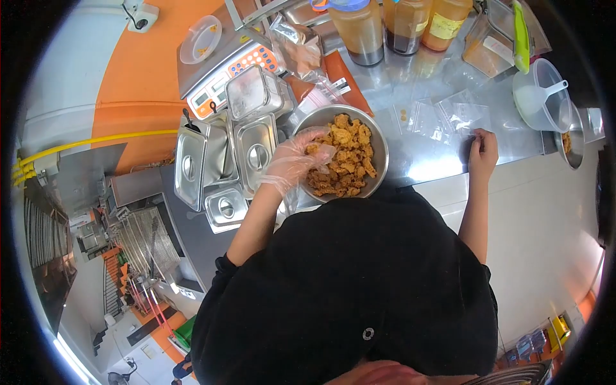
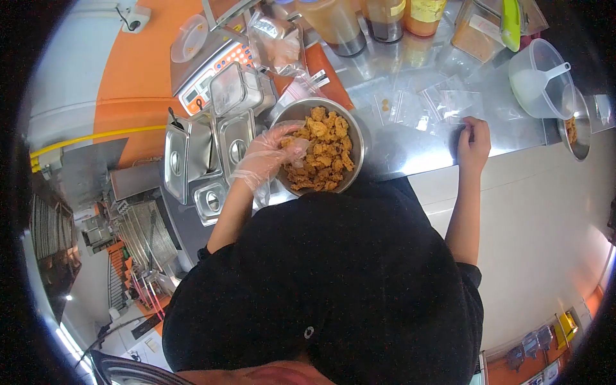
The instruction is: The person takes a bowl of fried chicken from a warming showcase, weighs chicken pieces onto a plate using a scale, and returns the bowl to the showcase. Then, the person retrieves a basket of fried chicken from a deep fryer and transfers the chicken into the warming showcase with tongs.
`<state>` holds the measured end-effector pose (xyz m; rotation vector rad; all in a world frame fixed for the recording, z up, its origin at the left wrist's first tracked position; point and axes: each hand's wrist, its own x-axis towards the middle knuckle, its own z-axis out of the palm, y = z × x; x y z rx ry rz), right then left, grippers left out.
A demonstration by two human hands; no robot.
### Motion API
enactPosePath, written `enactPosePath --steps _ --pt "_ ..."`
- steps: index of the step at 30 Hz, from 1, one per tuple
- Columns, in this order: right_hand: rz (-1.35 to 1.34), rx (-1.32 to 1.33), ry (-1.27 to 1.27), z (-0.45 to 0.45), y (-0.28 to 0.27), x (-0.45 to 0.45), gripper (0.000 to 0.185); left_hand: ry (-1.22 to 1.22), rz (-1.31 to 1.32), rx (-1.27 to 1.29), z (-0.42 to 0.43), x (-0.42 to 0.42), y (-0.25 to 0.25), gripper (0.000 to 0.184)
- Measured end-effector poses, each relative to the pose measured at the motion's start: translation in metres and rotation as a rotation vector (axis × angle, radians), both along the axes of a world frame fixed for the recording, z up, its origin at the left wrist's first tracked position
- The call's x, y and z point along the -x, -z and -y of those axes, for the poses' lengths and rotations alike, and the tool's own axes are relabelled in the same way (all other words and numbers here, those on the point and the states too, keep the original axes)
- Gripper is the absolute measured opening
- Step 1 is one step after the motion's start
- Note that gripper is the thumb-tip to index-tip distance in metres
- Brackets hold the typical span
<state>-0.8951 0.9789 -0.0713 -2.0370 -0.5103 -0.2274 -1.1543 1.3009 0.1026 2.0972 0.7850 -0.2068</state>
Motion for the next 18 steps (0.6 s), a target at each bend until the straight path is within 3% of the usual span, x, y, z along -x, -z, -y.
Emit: enactPosePath --steps 5,7,8,10,11,13,18 --pt "-0.002 0.004 -0.001 0.0 -0.004 0.001 0.016 0.03 0.034 -0.083 0.011 -0.014 -0.021 0.046" --pt "0.005 0.012 -0.001 0.0 -0.004 0.001 0.017 0.373 -0.142 -0.223 0.024 -0.037 -0.048 0.044" --pt "0.005 0.012 0.0 0.0 -0.004 0.001 0.017 0.374 -0.142 -0.223 0.027 -0.04 -0.045 0.044" --pt "0.002 -0.021 -0.011 0.0 -0.002 0.0 0.017 0.621 0.174 -0.669 0.036 -0.05 -0.039 0.04" --pt "0.0 -0.021 -0.011 0.0 -0.002 0.0 0.017 0.622 0.174 -0.669 0.043 -0.059 -0.038 0.04" --pt "-0.012 -0.029 -0.013 -0.001 -0.002 0.001 0.017 0.505 -0.113 -0.711 0.058 -0.081 -0.037 0.036" --pt "0.011 -0.023 -0.011 0.0 -0.001 -0.001 0.017 0.544 -0.19 -0.765 0.061 -0.092 -0.008 0.033"
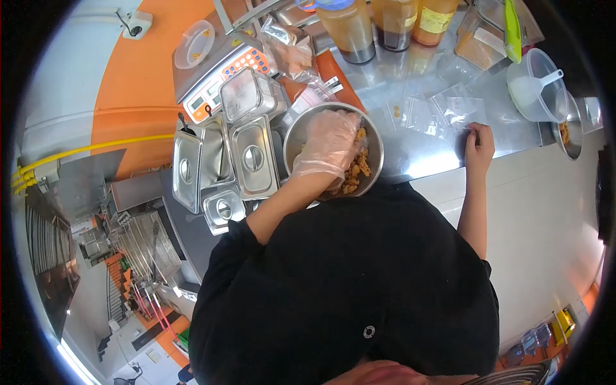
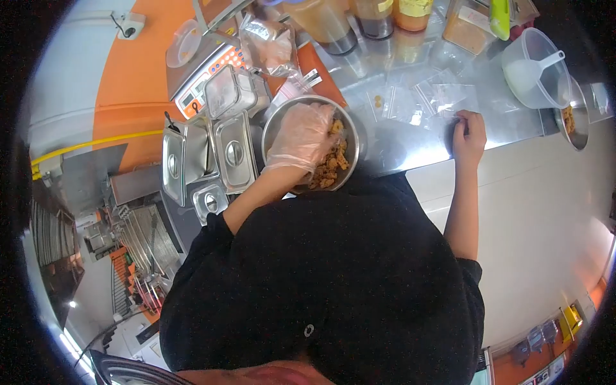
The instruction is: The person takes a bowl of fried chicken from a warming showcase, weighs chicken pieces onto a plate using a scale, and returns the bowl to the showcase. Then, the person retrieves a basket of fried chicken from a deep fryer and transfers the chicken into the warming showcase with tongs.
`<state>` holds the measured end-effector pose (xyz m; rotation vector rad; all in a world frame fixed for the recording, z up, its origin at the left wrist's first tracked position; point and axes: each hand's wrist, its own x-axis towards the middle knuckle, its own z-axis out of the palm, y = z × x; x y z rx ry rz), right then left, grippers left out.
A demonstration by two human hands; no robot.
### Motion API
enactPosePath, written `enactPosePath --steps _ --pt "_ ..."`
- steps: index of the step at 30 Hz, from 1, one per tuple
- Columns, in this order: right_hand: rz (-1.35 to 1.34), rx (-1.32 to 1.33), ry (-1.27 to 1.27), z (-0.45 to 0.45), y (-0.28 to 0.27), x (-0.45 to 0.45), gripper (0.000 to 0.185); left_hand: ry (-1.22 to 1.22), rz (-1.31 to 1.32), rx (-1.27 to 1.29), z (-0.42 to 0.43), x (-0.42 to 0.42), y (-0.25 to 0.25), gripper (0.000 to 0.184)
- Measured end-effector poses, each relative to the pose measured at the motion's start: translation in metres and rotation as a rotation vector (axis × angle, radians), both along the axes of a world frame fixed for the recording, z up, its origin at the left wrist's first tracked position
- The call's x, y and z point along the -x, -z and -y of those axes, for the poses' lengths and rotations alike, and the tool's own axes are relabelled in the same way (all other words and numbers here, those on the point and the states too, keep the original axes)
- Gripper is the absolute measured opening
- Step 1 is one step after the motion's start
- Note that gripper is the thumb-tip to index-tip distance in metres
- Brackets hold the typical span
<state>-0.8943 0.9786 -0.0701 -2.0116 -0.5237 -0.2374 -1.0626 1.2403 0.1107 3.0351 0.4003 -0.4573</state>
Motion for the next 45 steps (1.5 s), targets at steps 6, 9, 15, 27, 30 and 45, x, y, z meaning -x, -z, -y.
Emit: enactPosePath --steps 6,9,15,27,30,45 --pt "0.003 -0.011 0.002 0.001 0.0 0.0 0.016 0.124 0.079 0.135 -0.016 0.017 0.002 0.031" --pt "-0.013 -0.002 0.005 0.001 0.001 0.0 0.017 -0.056 0.206 0.429 -0.028 0.022 -0.005 0.024" --pt "-0.009 -0.006 -0.01 0.002 0.002 0.0 0.017 -0.795 0.544 1.313 -0.033 0.042 -0.014 0.042" --pt "-0.008 0.003 -0.004 -0.001 -0.002 0.001 0.016 -0.932 0.648 1.995 -0.054 0.072 -0.005 0.036" --pt "-0.008 0.005 -0.001 -0.001 0.001 0.0 0.016 -0.91 0.732 1.823 -0.044 0.063 -0.014 0.037" --pt "-0.014 0.03 -0.053 0.005 0.013 -0.001 0.011 -0.809 1.247 0.616 -0.271 -0.007 -0.155 0.037"
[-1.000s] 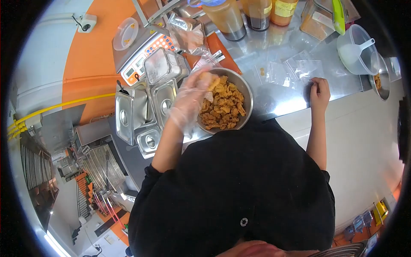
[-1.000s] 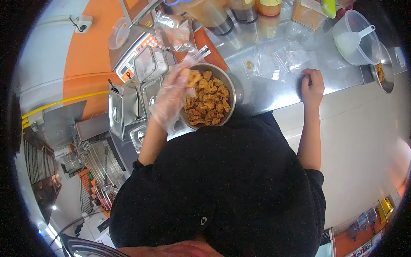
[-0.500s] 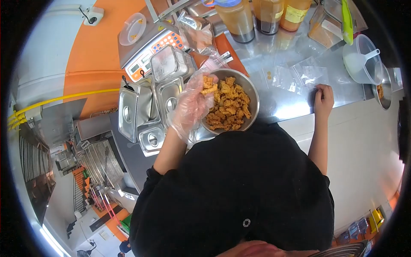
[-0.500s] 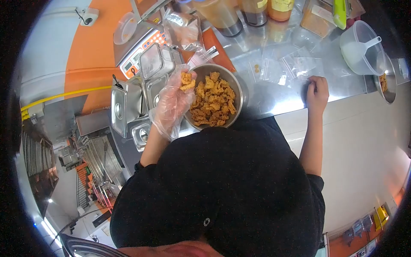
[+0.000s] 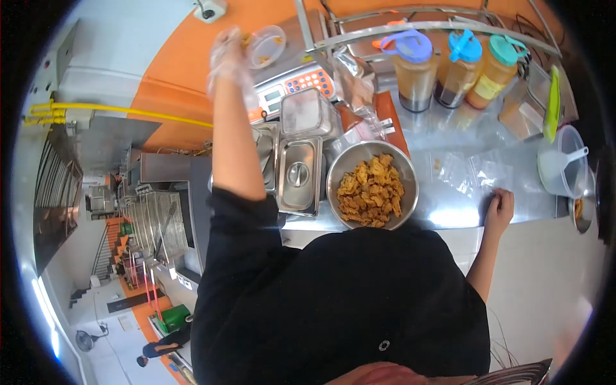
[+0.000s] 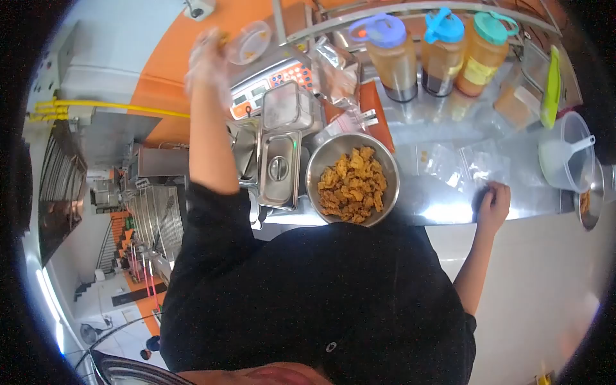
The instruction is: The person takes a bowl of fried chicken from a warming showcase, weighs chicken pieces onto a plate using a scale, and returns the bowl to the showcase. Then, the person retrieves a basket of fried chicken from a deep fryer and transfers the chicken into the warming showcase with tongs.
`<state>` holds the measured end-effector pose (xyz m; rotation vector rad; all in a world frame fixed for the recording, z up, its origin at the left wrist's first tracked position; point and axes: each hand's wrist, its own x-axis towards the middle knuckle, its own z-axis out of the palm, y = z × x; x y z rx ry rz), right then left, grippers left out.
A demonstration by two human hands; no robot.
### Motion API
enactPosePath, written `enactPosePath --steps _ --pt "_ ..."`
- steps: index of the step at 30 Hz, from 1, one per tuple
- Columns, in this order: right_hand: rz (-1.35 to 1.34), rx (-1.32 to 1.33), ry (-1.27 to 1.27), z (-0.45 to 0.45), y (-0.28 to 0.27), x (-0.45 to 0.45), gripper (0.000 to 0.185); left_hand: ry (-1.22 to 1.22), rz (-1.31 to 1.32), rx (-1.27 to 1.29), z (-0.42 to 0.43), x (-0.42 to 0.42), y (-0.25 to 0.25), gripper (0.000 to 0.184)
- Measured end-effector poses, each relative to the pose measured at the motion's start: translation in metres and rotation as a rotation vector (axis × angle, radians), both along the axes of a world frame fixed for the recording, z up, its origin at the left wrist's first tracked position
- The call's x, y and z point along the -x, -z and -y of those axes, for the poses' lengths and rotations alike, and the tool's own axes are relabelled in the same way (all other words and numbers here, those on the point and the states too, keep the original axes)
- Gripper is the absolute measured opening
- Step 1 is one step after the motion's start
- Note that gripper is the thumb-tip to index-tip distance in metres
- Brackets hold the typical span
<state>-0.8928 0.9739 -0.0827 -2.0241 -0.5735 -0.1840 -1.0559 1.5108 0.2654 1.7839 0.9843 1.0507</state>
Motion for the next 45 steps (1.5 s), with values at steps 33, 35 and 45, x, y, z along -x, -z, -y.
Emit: enactPosePath --steps 33,35,45 --pt "-0.002 0.023 0.013 -0.005 -0.013 0.002 0.015 1.329 -1.08 -0.908 0.26 0.041 0.149 0.033" --pt "-0.007 0.021 0.01 -0.004 -0.014 0.002 0.015 1.369 -1.183 -0.894 0.256 0.042 0.147 0.033" --pt "-0.002 0.001 0.019 -0.005 -0.014 0.002 0.015 1.286 -1.17 -0.674 0.253 0.038 0.141 0.028"
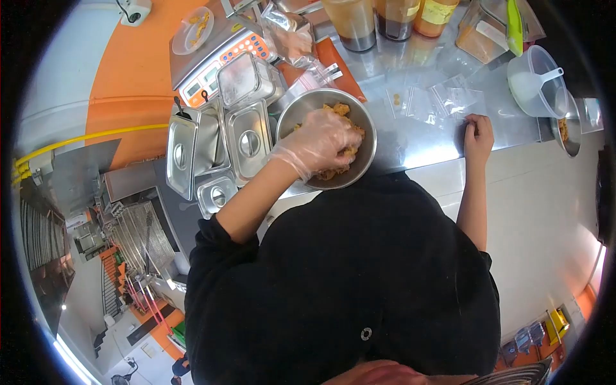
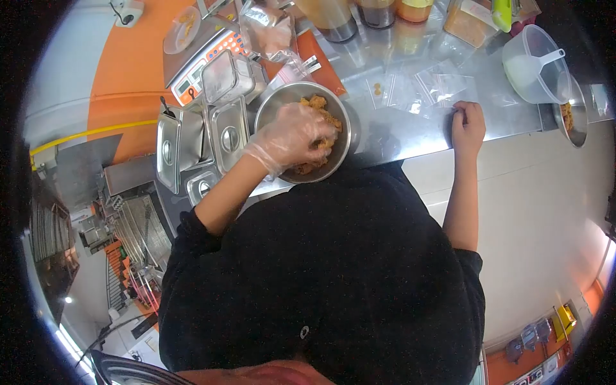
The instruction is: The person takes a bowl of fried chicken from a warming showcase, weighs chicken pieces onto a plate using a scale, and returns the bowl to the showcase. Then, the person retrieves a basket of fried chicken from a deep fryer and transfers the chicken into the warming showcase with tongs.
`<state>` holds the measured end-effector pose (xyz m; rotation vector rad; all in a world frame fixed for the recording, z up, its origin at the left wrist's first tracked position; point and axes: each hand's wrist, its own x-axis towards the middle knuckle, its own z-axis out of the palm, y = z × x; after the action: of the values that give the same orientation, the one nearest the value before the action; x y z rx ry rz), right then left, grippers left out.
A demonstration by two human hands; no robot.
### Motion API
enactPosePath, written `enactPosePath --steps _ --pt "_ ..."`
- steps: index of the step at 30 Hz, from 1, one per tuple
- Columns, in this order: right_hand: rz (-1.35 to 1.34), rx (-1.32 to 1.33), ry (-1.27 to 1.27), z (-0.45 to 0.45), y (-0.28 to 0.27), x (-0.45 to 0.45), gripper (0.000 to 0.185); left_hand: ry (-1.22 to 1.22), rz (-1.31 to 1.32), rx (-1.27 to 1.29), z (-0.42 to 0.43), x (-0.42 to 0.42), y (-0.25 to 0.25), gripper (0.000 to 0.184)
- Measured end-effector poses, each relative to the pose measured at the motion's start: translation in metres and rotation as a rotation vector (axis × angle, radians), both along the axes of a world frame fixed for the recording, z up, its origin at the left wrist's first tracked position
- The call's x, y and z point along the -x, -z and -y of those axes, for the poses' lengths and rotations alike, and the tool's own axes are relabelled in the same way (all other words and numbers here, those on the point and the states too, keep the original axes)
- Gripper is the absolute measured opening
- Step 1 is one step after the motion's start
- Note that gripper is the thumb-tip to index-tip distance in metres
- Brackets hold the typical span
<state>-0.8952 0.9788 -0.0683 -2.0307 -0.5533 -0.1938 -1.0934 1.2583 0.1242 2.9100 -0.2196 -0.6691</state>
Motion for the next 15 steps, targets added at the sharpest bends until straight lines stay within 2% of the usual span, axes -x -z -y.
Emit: enactPosePath --steps 1,3,4,6,7,8,10,11,13,15 --pt "0.0 0.0 0.003 0.001 0.001 0.0 0.015 0.003 0.0 0.0 -0.004 -0.002 0.0 0.028" --pt "0.016 0.012 0.0 0.001 0.003 -0.002 0.015 -0.196 0.017 0.226 -0.014 -0.004 -0.001 0.022" --pt "0.014 0.012 0.002 0.001 0.004 -0.002 0.015 -0.193 0.015 0.225 -0.016 -0.001 -0.006 0.022" --pt "-0.008 0.015 0.011 0.001 0.005 -0.002 0.015 -0.244 0.37 0.359 -0.019 0.005 -0.019 0.019" --pt "-0.01 0.015 0.014 0.001 0.004 -0.001 0.015 -0.251 0.452 0.528 -0.031 0.009 -0.006 0.02" --pt "-0.016 0.009 0.018 0.0 0.002 0.0 0.015 -0.249 0.45 0.528 -0.031 0.014 -0.004 0.02" --pt "-0.023 0.006 0.021 0.0 0.001 -0.001 0.015 -0.87 0.258 1.317 -0.022 0.029 -0.007 0.019" --pt "-0.008 0.008 0.014 0.001 0.001 -0.001 0.015 -0.871 0.256 1.318 -0.019 0.032 -0.008 0.019" --pt "0.005 0.01 0.004 0.0 0.001 -0.001 0.015 -1.004 0.246 1.482 -0.016 0.037 -0.013 0.022" --pt "-0.022 0.014 0.006 0.001 0.001 -0.001 0.015 -0.959 0.152 1.415 -0.02 0.048 -0.011 0.019"
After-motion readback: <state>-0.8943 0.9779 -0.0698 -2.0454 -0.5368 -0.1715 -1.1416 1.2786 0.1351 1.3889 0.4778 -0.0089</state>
